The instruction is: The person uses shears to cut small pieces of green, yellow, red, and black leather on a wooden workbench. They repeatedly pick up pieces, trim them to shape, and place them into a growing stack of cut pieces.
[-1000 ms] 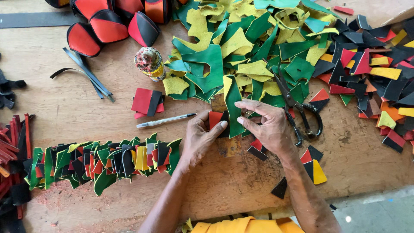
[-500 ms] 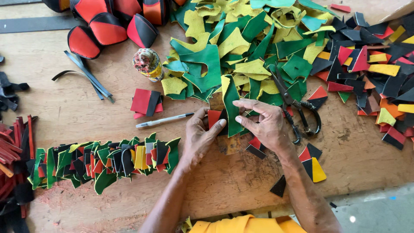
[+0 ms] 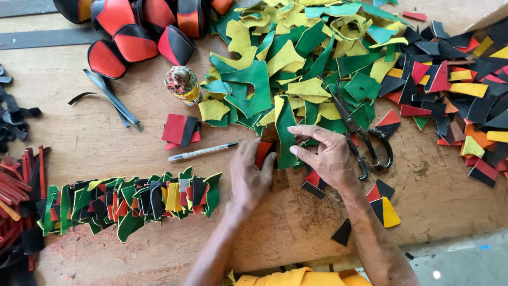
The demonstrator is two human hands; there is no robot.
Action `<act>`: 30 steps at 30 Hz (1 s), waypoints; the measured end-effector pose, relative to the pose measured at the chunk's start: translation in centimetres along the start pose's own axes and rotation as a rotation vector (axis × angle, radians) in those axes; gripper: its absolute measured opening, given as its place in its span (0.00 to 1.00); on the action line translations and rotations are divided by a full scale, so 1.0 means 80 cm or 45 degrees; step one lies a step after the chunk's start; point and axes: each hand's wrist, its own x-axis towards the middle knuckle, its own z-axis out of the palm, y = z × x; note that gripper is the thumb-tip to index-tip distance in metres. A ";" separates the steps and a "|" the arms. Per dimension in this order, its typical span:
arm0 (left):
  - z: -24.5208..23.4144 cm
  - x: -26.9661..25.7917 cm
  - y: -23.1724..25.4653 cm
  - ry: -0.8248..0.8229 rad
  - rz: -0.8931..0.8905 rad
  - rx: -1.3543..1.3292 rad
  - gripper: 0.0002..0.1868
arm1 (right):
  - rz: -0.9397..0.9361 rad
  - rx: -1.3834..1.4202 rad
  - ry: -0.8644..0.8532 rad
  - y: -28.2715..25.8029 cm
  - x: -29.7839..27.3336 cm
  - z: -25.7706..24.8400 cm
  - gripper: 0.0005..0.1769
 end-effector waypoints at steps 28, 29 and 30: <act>-0.035 0.040 0.014 -0.302 -0.347 -1.385 0.12 | -0.244 -0.506 0.211 -0.035 -0.022 -0.010 0.14; -0.033 0.038 0.011 -0.286 -0.322 -1.381 0.11 | -0.162 -0.409 0.194 -0.034 -0.021 -0.008 0.13; -0.030 0.035 0.009 -0.277 -0.294 -1.380 0.10 | -0.176 -0.210 0.112 -0.033 -0.022 -0.008 0.15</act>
